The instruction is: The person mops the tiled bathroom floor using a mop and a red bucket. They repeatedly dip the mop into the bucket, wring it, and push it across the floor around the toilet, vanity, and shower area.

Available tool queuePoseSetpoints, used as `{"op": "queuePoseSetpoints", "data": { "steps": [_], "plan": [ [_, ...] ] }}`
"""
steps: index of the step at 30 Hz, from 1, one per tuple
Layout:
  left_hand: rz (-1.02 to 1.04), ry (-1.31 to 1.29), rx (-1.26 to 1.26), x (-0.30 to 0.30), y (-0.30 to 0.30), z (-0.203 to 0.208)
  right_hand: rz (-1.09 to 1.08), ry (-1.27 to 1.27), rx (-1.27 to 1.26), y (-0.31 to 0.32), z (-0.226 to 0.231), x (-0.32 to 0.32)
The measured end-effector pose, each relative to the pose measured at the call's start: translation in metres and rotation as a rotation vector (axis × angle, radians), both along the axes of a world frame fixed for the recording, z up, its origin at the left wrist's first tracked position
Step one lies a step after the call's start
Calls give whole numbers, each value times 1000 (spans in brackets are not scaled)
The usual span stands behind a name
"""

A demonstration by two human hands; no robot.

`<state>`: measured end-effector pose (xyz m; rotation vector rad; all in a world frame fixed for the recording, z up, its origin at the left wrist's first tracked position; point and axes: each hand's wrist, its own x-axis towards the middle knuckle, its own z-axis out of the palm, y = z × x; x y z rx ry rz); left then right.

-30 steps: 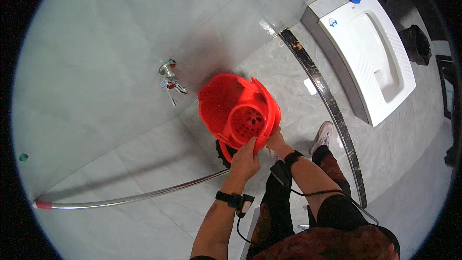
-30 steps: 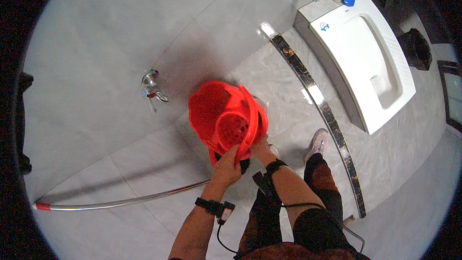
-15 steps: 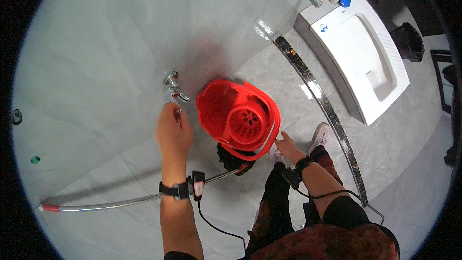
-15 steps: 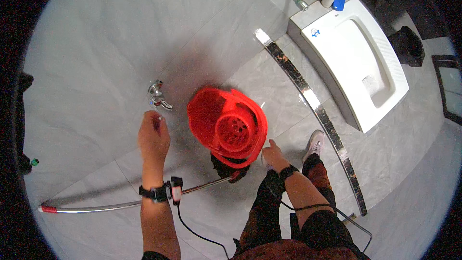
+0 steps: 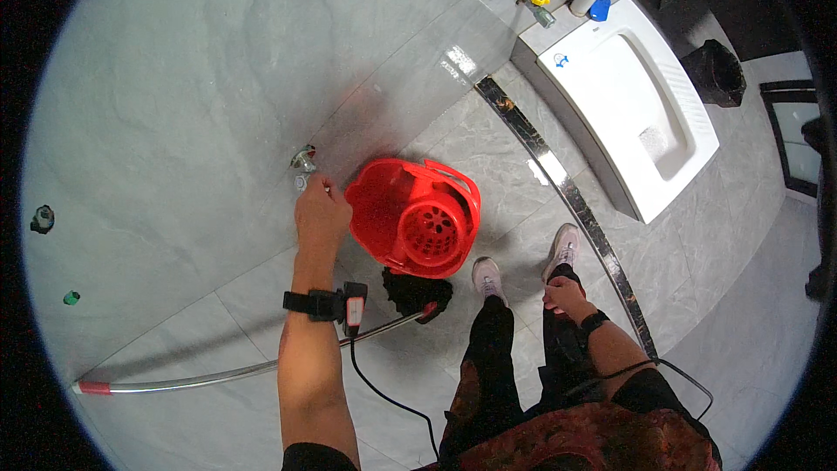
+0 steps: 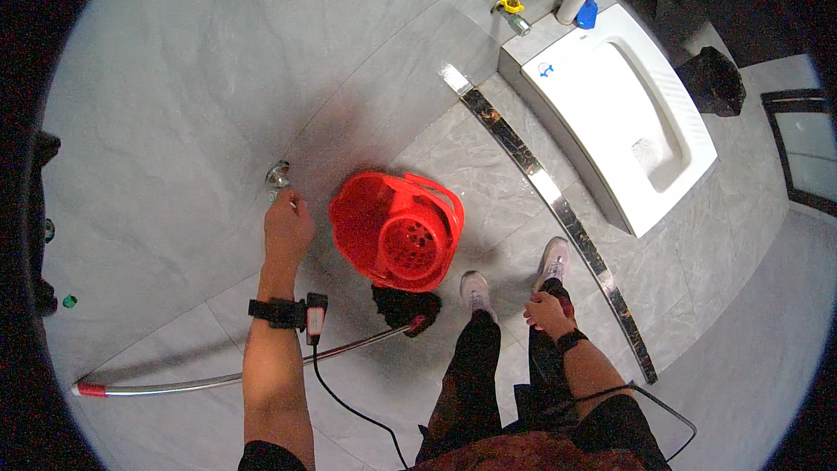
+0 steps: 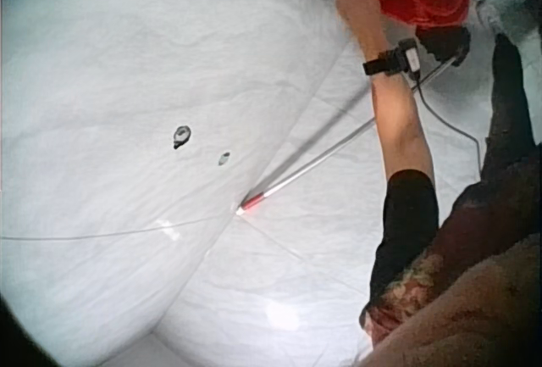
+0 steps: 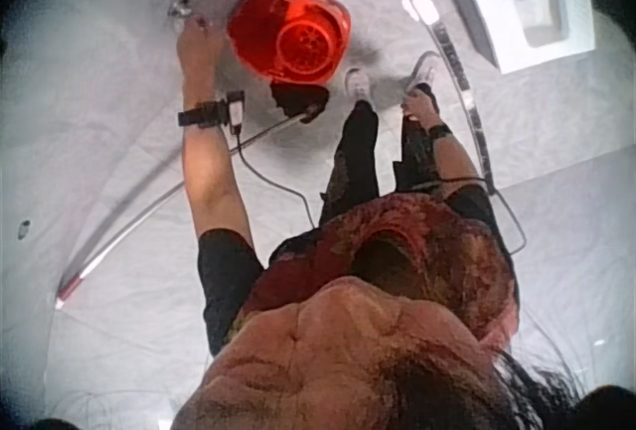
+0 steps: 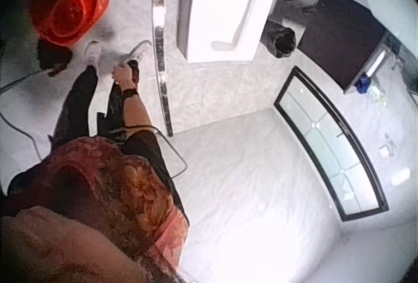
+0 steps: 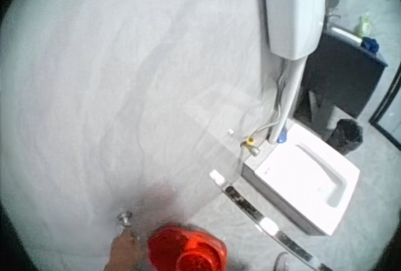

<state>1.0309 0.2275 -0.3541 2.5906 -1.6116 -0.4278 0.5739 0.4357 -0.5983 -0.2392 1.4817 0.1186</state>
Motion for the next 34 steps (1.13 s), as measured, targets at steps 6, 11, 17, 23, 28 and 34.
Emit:
{"op": "queuePoseSetpoints", "data": {
  "steps": [6,11,17,23,28,34],
  "plan": [
    [-93,141,-176,-20,-49,-36,-247,-104,-50,-8,40,3],
    [-108,391,-34,-20,-39,-36,-84,96,-220,-12,57,11],
    [-220,330,50,-28,56,-12,111,78,-383,-1,54,-7],
    [-55,372,494,-16,188,-13,102,213,-283,-4,80,-25],
    [-323,195,644,-4,270,-2,188,314,-431,5,114,-48],
    [-9,399,645,-3,305,41,393,412,-485,18,153,-65]
  ]
}}
